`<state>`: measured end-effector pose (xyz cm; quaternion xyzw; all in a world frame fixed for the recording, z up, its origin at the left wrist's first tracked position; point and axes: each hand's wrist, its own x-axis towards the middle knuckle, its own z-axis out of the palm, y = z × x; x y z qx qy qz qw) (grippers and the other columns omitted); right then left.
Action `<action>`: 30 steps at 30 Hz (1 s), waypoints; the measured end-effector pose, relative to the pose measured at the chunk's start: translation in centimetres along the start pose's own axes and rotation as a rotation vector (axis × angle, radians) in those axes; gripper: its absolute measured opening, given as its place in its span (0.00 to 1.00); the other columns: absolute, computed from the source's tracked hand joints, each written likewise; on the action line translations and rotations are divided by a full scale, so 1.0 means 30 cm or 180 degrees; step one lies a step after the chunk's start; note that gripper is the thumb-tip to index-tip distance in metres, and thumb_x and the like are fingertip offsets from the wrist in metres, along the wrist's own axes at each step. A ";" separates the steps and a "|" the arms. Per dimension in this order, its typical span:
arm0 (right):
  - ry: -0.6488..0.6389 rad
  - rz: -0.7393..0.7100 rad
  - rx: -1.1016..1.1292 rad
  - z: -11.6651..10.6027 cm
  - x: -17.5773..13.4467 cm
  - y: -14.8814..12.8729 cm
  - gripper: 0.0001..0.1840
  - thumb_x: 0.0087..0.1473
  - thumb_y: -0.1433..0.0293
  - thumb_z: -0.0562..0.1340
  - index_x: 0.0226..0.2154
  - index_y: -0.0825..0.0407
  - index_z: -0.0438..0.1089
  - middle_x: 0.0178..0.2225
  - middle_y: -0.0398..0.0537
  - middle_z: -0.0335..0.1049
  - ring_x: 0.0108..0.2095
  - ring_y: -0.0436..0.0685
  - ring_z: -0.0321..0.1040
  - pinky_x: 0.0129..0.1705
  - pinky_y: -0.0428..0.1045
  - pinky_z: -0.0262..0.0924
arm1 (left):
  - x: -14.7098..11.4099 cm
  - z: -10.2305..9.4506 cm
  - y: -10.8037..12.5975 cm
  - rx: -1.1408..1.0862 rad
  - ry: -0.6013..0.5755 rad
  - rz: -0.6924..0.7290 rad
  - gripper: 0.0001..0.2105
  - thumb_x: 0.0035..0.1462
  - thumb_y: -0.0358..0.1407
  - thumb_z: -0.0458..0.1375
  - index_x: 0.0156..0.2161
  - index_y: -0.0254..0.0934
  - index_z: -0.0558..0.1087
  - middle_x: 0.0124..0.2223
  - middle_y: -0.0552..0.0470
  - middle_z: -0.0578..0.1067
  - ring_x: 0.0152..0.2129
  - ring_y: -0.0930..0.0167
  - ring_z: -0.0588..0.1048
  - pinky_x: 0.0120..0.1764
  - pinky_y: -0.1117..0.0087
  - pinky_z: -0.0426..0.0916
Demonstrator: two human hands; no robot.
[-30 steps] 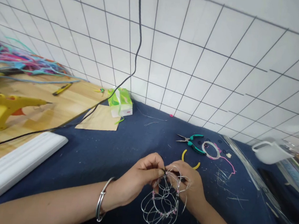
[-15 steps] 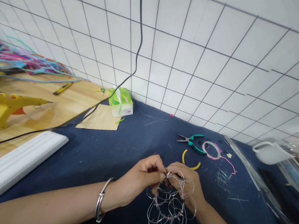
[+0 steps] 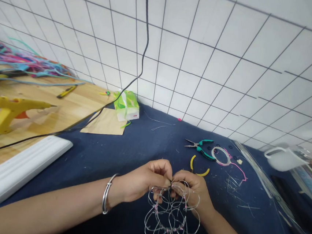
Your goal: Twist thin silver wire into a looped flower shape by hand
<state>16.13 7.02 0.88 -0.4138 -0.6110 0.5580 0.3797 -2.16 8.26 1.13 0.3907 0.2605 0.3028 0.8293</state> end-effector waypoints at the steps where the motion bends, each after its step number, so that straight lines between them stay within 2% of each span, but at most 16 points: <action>1: -0.0011 0.0039 0.0039 0.002 -0.002 0.002 0.10 0.47 0.63 0.63 0.26 0.53 0.70 0.22 0.40 0.65 0.19 0.47 0.63 0.22 0.43 0.57 | 0.001 -0.003 0.000 -0.0039 -0.0040 -0.0048 0.05 0.48 0.26 0.56 0.32 0.35 0.65 0.22 0.57 0.69 0.14 0.80 0.67 0.20 0.78 0.66; 7: -0.0055 -0.0041 0.0087 0.017 -0.008 -0.001 0.08 0.47 0.65 0.64 0.26 0.53 0.72 0.23 0.42 0.66 0.20 0.47 0.63 0.22 0.43 0.57 | 0.003 -0.008 -0.005 -0.0497 -0.0213 -0.0188 0.10 0.46 0.23 0.56 0.33 0.37 0.63 0.22 0.61 0.65 0.12 0.81 0.64 0.22 0.74 0.69; 14: 0.0151 -0.0199 0.0160 0.036 -0.022 0.012 0.04 0.46 0.69 0.63 0.25 0.53 0.69 0.23 0.41 0.64 0.21 0.47 0.60 0.24 0.43 0.56 | 0.009 -0.013 -0.015 -0.0488 -0.0229 -0.0139 0.10 0.47 0.23 0.56 0.34 0.36 0.63 0.25 0.59 0.66 0.13 0.82 0.64 0.22 0.74 0.69; 18: 0.0345 -0.0065 0.0135 0.051 -0.029 0.008 0.04 0.44 0.71 0.63 0.23 0.54 0.66 0.23 0.40 0.62 0.21 0.46 0.57 0.23 0.43 0.54 | 0.009 -0.003 -0.020 -0.0465 -0.0275 -0.0034 0.09 0.48 0.24 0.56 0.33 0.36 0.62 0.25 0.58 0.66 0.15 0.79 0.68 0.22 0.76 0.68; 21: 0.0314 0.0112 0.0151 0.056 -0.030 0.007 0.05 0.44 0.72 0.62 0.23 0.53 0.63 0.21 0.39 0.60 0.20 0.46 0.55 0.22 0.43 0.53 | 0.008 0.004 -0.022 -0.0418 -0.0217 0.0008 0.09 0.49 0.25 0.57 0.33 0.36 0.62 0.25 0.58 0.66 0.15 0.80 0.68 0.23 0.76 0.68; 26: 0.0184 0.0100 -0.0097 0.048 -0.026 0.009 0.05 0.46 0.71 0.59 0.24 0.53 0.60 0.21 0.40 0.58 0.21 0.47 0.54 0.23 0.43 0.52 | 0.008 0.005 -0.020 -0.0284 -0.0065 0.0038 0.08 0.49 0.27 0.59 0.32 0.35 0.63 0.24 0.58 0.66 0.16 0.81 0.66 0.20 0.80 0.62; 30: 0.0224 -0.0060 -0.0509 0.041 -0.024 -0.007 0.05 0.47 0.71 0.58 0.24 0.52 0.59 0.22 0.40 0.57 0.22 0.48 0.53 0.24 0.44 0.52 | 0.005 0.004 -0.012 -0.0246 -0.0125 -0.0009 0.06 0.50 0.28 0.58 0.31 0.33 0.64 0.24 0.57 0.65 0.17 0.80 0.68 0.22 0.79 0.62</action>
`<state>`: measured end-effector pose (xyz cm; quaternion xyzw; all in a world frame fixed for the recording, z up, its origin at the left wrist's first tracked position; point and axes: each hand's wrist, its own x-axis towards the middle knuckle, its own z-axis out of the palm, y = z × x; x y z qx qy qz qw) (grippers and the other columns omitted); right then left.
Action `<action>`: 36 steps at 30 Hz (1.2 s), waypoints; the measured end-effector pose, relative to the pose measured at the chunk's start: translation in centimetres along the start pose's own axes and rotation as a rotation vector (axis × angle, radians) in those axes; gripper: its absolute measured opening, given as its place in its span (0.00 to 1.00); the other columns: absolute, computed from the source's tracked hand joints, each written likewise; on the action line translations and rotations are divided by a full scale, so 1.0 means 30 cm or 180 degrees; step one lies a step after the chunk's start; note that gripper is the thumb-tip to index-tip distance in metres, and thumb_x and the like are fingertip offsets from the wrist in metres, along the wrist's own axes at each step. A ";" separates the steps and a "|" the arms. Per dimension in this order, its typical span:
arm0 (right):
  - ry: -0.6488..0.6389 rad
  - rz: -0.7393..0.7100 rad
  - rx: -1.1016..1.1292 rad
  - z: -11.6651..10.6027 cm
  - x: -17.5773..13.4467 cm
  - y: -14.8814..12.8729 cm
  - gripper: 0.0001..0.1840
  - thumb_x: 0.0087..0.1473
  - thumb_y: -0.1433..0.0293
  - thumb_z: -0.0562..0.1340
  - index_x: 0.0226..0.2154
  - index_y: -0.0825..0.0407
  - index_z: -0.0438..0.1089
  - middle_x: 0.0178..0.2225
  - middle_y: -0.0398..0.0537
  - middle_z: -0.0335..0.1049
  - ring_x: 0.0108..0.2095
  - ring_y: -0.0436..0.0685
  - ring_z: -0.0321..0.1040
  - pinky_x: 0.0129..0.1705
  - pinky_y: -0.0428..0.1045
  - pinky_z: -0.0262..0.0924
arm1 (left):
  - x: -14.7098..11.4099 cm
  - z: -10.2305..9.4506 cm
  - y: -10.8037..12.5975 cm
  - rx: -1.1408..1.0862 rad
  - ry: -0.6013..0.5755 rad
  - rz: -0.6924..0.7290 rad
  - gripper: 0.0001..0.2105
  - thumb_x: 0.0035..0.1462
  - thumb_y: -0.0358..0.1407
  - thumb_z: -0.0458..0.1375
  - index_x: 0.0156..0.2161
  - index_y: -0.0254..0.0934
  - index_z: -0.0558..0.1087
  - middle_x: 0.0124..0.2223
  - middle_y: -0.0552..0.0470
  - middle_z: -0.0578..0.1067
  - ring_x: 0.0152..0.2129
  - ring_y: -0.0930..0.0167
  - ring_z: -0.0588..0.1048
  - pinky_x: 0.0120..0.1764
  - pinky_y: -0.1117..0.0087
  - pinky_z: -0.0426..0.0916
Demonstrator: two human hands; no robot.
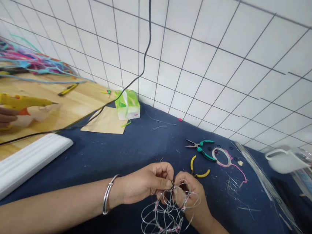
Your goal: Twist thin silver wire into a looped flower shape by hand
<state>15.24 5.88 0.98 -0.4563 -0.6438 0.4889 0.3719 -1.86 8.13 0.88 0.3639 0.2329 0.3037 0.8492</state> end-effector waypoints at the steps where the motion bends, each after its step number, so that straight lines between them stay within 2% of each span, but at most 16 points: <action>1: 0.0011 -0.0047 -0.0064 -0.001 0.000 -0.004 0.04 0.47 0.71 0.57 0.24 0.52 0.59 0.22 0.40 0.57 0.22 0.48 0.53 0.24 0.44 0.52 | -0.001 0.000 0.003 0.0007 -0.0027 -0.0003 0.06 0.51 0.28 0.58 0.31 0.33 0.64 0.24 0.57 0.66 0.18 0.79 0.69 0.22 0.79 0.62; 12: 0.0261 -0.0610 -0.0504 -0.003 0.000 -0.004 0.05 0.46 0.73 0.56 0.22 0.52 0.58 0.22 0.40 0.56 0.23 0.48 0.52 0.25 0.45 0.50 | -0.017 0.003 0.041 0.0387 -0.0184 0.0123 0.06 0.48 0.26 0.58 0.34 0.31 0.67 0.29 0.54 0.68 0.23 0.79 0.68 0.30 0.75 0.65; 20: 0.0309 -0.1369 -0.0852 -0.003 -0.008 -0.027 0.06 0.42 0.79 0.56 0.24 0.52 0.60 0.22 0.40 0.57 0.23 0.48 0.55 0.26 0.45 0.51 | -0.013 -0.006 0.033 0.0719 -0.0346 0.0224 0.09 0.47 0.23 0.58 0.34 0.32 0.65 0.29 0.55 0.69 0.23 0.80 0.67 0.28 0.78 0.63; 26: 0.0400 -0.1582 -0.1191 -0.002 -0.010 -0.022 0.07 0.42 0.80 0.56 0.24 0.52 0.60 0.23 0.41 0.58 0.24 0.49 0.56 0.27 0.45 0.52 | -0.011 -0.010 0.044 0.1227 -0.0225 0.0252 0.08 0.46 0.24 0.58 0.33 0.32 0.66 0.28 0.55 0.68 0.21 0.80 0.67 0.25 0.79 0.61; 29: 0.0467 -0.1553 -0.1290 -0.002 -0.015 -0.020 0.07 0.43 0.80 0.56 0.25 0.52 0.60 0.23 0.42 0.58 0.24 0.49 0.56 0.27 0.46 0.52 | -0.011 -0.013 0.043 0.1478 -0.0153 0.0437 0.05 0.47 0.25 0.57 0.31 0.32 0.66 0.28 0.55 0.68 0.20 0.81 0.65 0.24 0.78 0.61; 32: 0.0515 -0.1558 -0.1340 -0.001 -0.017 -0.023 0.06 0.43 0.79 0.56 0.25 0.52 0.61 0.23 0.42 0.58 0.25 0.50 0.57 0.27 0.46 0.53 | -0.010 -0.023 0.045 0.1938 -0.0182 0.0829 0.03 0.46 0.24 0.57 0.28 0.31 0.67 0.31 0.52 0.69 0.24 0.79 0.67 0.26 0.77 0.63; 36: 0.0288 -0.1637 -0.1309 -0.003 -0.003 -0.016 0.07 0.44 0.80 0.55 0.24 0.52 0.61 0.23 0.42 0.59 0.24 0.49 0.58 0.26 0.46 0.54 | -0.013 -0.047 0.052 0.2441 -0.0335 0.1018 0.06 0.43 0.21 0.55 0.27 0.32 0.69 0.34 0.50 0.71 0.28 0.76 0.70 0.30 0.75 0.65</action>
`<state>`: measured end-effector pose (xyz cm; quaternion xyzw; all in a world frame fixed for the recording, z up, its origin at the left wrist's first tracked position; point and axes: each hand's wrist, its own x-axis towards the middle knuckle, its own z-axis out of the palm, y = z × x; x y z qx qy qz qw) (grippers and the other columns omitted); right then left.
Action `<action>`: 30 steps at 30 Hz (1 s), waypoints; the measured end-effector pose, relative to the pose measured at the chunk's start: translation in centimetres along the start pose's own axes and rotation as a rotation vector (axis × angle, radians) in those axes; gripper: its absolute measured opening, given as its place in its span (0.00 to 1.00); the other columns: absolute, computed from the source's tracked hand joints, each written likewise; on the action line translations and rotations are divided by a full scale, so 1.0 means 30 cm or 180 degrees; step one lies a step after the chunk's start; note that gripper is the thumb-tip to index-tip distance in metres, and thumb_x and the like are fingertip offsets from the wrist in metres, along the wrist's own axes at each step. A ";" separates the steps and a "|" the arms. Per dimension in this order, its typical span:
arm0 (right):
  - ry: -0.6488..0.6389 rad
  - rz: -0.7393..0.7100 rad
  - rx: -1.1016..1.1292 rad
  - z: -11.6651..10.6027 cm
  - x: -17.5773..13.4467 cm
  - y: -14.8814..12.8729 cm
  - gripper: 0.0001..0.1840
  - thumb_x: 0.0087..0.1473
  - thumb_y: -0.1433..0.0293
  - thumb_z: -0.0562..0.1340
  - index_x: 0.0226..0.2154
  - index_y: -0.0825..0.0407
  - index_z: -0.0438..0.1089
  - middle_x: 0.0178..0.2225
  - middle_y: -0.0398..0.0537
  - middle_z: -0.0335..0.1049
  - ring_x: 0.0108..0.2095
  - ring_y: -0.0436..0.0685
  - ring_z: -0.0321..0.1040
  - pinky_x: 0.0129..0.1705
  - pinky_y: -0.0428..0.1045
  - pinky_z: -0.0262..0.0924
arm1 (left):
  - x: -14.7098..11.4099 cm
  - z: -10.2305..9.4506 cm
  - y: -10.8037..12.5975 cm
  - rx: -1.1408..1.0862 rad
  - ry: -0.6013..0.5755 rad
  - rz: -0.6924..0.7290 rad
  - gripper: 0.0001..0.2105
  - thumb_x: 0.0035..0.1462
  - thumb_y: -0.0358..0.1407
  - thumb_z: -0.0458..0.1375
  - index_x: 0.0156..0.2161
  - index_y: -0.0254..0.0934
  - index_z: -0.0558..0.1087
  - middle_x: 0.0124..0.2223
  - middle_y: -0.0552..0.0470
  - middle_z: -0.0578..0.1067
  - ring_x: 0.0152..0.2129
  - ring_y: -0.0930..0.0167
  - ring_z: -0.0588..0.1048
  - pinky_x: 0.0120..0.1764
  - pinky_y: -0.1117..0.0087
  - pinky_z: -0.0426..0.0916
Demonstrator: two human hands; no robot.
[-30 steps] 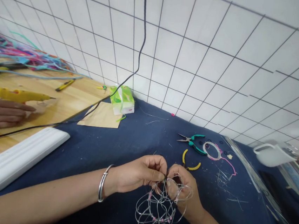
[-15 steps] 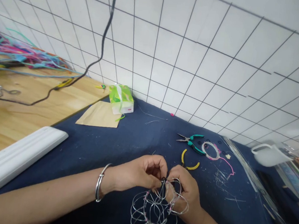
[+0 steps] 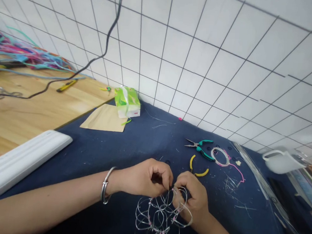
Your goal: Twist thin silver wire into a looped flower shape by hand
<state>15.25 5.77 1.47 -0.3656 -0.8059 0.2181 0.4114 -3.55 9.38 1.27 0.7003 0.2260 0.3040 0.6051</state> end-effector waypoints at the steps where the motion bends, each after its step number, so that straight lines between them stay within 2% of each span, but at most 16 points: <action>1: -0.0069 -0.0124 -0.0009 -0.001 0.003 0.009 0.07 0.44 0.80 0.55 0.25 0.52 0.61 0.23 0.43 0.60 0.24 0.49 0.58 0.27 0.45 0.55 | -0.003 -0.004 -0.002 0.0096 -0.0100 -0.0018 0.07 0.42 0.21 0.55 0.27 0.32 0.70 0.33 0.51 0.72 0.28 0.76 0.70 0.30 0.75 0.66; 4: -0.0144 -0.0633 -0.0324 -0.018 0.015 0.042 0.08 0.44 0.81 0.55 0.25 0.52 0.62 0.24 0.44 0.62 0.27 0.51 0.59 0.30 0.47 0.57 | -0.014 -0.006 0.000 0.0301 -0.0626 -0.0067 0.11 0.39 0.19 0.54 0.28 0.34 0.72 0.32 0.52 0.73 0.27 0.75 0.72 0.31 0.75 0.67; 6: -0.0100 -0.0667 -0.0631 -0.043 0.027 0.052 0.09 0.45 0.81 0.55 0.25 0.51 0.62 0.24 0.44 0.63 0.27 0.51 0.60 0.31 0.47 0.57 | -0.018 0.003 0.006 0.0315 -0.1063 -0.0011 0.11 0.38 0.20 0.54 0.28 0.34 0.73 0.32 0.52 0.75 0.27 0.75 0.72 0.31 0.76 0.68; 7: -0.0031 -0.0588 -0.0669 -0.057 0.034 0.050 0.09 0.45 0.81 0.55 0.25 0.51 0.63 0.24 0.43 0.63 0.27 0.51 0.60 0.31 0.47 0.57 | -0.019 0.008 0.009 0.0353 -0.1134 0.0046 0.11 0.38 0.20 0.54 0.28 0.35 0.73 0.32 0.52 0.75 0.27 0.75 0.72 0.31 0.76 0.68; 9: -0.0066 -0.0232 -0.0594 -0.084 0.047 0.033 0.07 0.47 0.79 0.56 0.26 0.51 0.64 0.25 0.44 0.64 0.29 0.51 0.62 0.33 0.47 0.57 | -0.016 0.016 0.014 0.0480 -0.1016 0.0139 0.12 0.39 0.20 0.53 0.28 0.35 0.73 0.32 0.52 0.75 0.27 0.75 0.72 0.31 0.75 0.68; 13: -0.0885 0.0597 -0.0143 -0.108 0.065 -0.020 0.06 0.50 0.75 0.56 0.25 0.51 0.66 0.24 0.42 0.65 0.25 0.49 0.61 0.28 0.45 0.57 | -0.006 0.014 0.017 0.0758 -0.0736 0.0332 0.13 0.38 0.19 0.52 0.27 0.37 0.72 0.32 0.51 0.75 0.28 0.73 0.73 0.32 0.73 0.69; 16: -0.1238 0.0782 0.0045 -0.102 0.068 -0.035 0.10 0.52 0.75 0.55 0.22 0.52 0.66 0.23 0.42 0.64 0.24 0.48 0.61 0.27 0.44 0.56 | -0.001 0.010 0.016 0.1059 -0.0680 0.0452 0.14 0.39 0.19 0.51 0.28 0.39 0.72 0.30 0.52 0.74 0.28 0.72 0.72 0.33 0.72 0.69; 19: -0.1409 0.0813 -0.0006 -0.090 0.065 -0.027 0.09 0.50 0.76 0.56 0.21 0.53 0.67 0.22 0.41 0.63 0.24 0.47 0.61 0.26 0.43 0.55 | 0.000 0.009 0.018 0.1330 -0.0599 0.0595 0.14 0.40 0.19 0.51 0.28 0.39 0.71 0.30 0.51 0.74 0.30 0.72 0.72 0.34 0.71 0.68; 24: -0.1533 0.0998 0.0077 -0.070 0.058 -0.016 0.07 0.47 0.78 0.57 0.23 0.53 0.69 0.23 0.41 0.64 0.25 0.48 0.62 0.27 0.44 0.56 | 0.000 0.008 0.022 0.1599 -0.0460 0.0785 0.13 0.41 0.19 0.50 0.29 0.38 0.70 0.32 0.50 0.73 0.31 0.72 0.71 0.34 0.72 0.68; 30: -0.1104 0.0923 0.0082 -0.037 0.045 -0.012 0.09 0.44 0.81 0.56 0.21 0.53 0.67 0.23 0.41 0.64 0.25 0.48 0.62 0.28 0.44 0.57 | -0.001 0.010 -0.001 0.1839 -0.0263 0.0816 0.12 0.42 0.20 0.50 0.29 0.36 0.70 0.34 0.49 0.72 0.30 0.73 0.70 0.32 0.73 0.67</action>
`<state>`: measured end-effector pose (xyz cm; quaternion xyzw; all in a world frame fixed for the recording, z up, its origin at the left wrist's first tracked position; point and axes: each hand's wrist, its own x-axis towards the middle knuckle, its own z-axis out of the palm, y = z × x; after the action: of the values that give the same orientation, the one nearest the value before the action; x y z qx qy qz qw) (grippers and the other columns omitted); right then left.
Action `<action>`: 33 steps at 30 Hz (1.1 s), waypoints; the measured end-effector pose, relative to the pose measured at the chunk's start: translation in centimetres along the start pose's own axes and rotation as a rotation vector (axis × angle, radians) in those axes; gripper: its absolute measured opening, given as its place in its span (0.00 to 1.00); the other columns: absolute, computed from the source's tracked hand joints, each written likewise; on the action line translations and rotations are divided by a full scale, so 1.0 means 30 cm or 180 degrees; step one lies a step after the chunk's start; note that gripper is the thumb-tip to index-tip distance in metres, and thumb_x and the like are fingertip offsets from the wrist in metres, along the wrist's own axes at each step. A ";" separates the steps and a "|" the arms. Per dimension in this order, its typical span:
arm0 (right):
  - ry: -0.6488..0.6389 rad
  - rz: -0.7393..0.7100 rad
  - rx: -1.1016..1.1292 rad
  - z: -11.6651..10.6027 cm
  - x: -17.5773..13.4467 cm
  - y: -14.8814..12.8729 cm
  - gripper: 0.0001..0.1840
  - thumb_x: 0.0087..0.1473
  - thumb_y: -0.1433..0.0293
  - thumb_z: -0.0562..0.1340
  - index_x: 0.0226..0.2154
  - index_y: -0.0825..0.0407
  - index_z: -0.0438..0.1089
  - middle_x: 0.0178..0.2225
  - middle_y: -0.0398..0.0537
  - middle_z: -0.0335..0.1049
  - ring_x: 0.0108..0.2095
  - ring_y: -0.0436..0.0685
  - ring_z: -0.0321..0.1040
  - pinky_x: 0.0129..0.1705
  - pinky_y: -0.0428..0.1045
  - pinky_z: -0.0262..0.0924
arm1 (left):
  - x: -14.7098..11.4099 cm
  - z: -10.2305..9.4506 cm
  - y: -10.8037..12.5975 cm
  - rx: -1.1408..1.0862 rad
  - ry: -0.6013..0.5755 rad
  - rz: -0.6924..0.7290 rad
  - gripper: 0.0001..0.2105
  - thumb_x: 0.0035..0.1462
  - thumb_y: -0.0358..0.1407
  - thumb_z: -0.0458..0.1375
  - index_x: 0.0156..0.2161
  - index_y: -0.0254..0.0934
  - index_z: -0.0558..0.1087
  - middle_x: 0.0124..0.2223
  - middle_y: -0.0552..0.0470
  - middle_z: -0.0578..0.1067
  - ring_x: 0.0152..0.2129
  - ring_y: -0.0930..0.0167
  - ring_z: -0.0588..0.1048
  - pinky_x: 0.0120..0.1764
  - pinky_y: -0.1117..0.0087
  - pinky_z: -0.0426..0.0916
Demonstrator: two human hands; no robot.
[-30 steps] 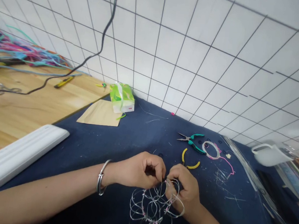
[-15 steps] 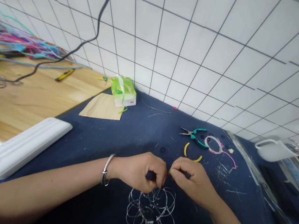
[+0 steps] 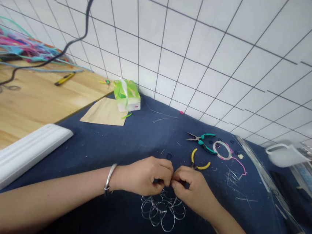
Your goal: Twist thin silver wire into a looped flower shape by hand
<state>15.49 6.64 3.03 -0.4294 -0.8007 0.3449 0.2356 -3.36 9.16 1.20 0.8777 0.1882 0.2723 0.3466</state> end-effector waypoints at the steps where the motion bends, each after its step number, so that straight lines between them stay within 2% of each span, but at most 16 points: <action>1: 0.0126 -0.0071 -0.0004 0.008 0.000 0.002 0.09 0.43 0.81 0.56 0.20 0.53 0.66 0.23 0.41 0.64 0.25 0.48 0.61 0.28 0.44 0.57 | 0.000 0.002 -0.003 0.0007 0.0023 -0.0019 0.11 0.42 0.20 0.50 0.29 0.36 0.70 0.34 0.48 0.71 0.30 0.73 0.70 0.32 0.73 0.67; 4: 0.0504 -0.0261 0.0040 0.027 0.000 0.005 0.09 0.42 0.81 0.55 0.19 0.53 0.65 0.22 0.42 0.64 0.25 0.49 0.61 0.28 0.45 0.57 | 0.002 0.002 -0.005 -0.0019 0.0117 -0.0066 0.11 0.43 0.21 0.50 0.29 0.35 0.70 0.34 0.48 0.71 0.31 0.73 0.71 0.32 0.74 0.67; 6: 0.0564 -0.0310 0.0130 0.028 0.001 0.005 0.10 0.43 0.80 0.54 0.19 0.53 0.65 0.23 0.43 0.65 0.26 0.49 0.62 0.29 0.45 0.58 | 0.005 -0.002 -0.003 -0.0027 0.0190 -0.0088 0.11 0.43 0.21 0.50 0.30 0.35 0.70 0.34 0.48 0.71 0.31 0.73 0.70 0.32 0.74 0.67; 12: 0.0133 -0.0334 0.0390 -0.011 0.009 0.007 0.10 0.52 0.75 0.54 0.23 0.53 0.67 0.27 0.44 0.67 0.29 0.50 0.63 0.32 0.46 0.59 | 0.008 -0.020 0.006 -0.0009 0.0233 -0.0048 0.11 0.44 0.21 0.50 0.29 0.36 0.70 0.34 0.48 0.72 0.30 0.73 0.70 0.31 0.74 0.67; 15: 0.0083 -0.0321 0.0316 -0.011 0.013 0.012 0.09 0.51 0.76 0.54 0.23 0.53 0.67 0.27 0.44 0.66 0.29 0.49 0.63 0.32 0.45 0.59 | 0.006 -0.020 0.002 -0.0011 0.0211 -0.0024 0.11 0.43 0.21 0.50 0.29 0.36 0.70 0.34 0.48 0.72 0.30 0.73 0.70 0.31 0.75 0.67; 19: 0.0397 -0.0441 -0.0042 0.017 0.008 0.016 0.09 0.46 0.80 0.54 0.22 0.53 0.65 0.25 0.44 0.65 0.27 0.50 0.62 0.31 0.46 0.58 | 0.003 -0.004 -0.004 -0.0062 0.0228 -0.0031 0.11 0.43 0.21 0.50 0.30 0.35 0.70 0.34 0.48 0.71 0.30 0.73 0.70 0.32 0.74 0.66; 22: 0.0824 -0.0614 -0.0371 0.036 -0.004 0.019 0.08 0.44 0.80 0.54 0.22 0.52 0.64 0.26 0.46 0.65 0.29 0.52 0.61 0.33 0.48 0.57 | 0.002 0.017 -0.001 -0.0216 0.0539 -0.0243 0.09 0.44 0.22 0.51 0.30 0.35 0.69 0.32 0.50 0.70 0.30 0.74 0.69 0.32 0.74 0.65; 25: 0.1092 -0.0620 -0.0384 0.044 -0.015 0.019 0.08 0.45 0.80 0.53 0.24 0.52 0.63 0.27 0.45 0.63 0.30 0.52 0.61 0.33 0.49 0.57 | 0.003 0.039 0.004 -0.0878 0.0961 -0.0780 0.05 0.47 0.25 0.54 0.32 0.34 0.66 0.30 0.52 0.68 0.26 0.76 0.67 0.29 0.75 0.63; 27: 0.1174 -0.0580 -0.0260 0.045 -0.018 0.018 0.08 0.46 0.80 0.53 0.24 0.52 0.62 0.26 0.44 0.61 0.30 0.52 0.60 0.33 0.48 0.57 | 0.004 0.051 0.007 -0.1599 0.1013 -0.1092 0.07 0.48 0.28 0.56 0.34 0.34 0.64 0.30 0.54 0.67 0.24 0.78 0.65 0.26 0.76 0.62; 31: 0.1343 -0.0494 -0.0061 0.044 -0.019 0.012 0.07 0.50 0.78 0.52 0.24 0.51 0.59 0.26 0.44 0.59 0.29 0.52 0.59 0.32 0.48 0.56 | 0.007 0.064 0.016 -0.2849 0.1050 -0.1262 0.21 0.44 0.29 0.62 0.43 0.37 0.60 0.34 0.54 0.67 0.26 0.78 0.65 0.29 0.76 0.61; 33: 0.1360 -0.0479 -0.0026 0.046 -0.019 0.011 0.07 0.50 0.77 0.52 0.24 0.52 0.59 0.26 0.44 0.59 0.29 0.52 0.59 0.32 0.48 0.56 | 0.005 0.070 0.020 -0.3079 0.0939 -0.1319 0.18 0.44 0.29 0.63 0.41 0.35 0.62 0.34 0.54 0.68 0.27 0.78 0.65 0.30 0.75 0.61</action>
<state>15.03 5.82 1.84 -0.4327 -0.7638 0.2243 0.4232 -1.88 7.76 0.38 0.5151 0.2570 0.3741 0.7271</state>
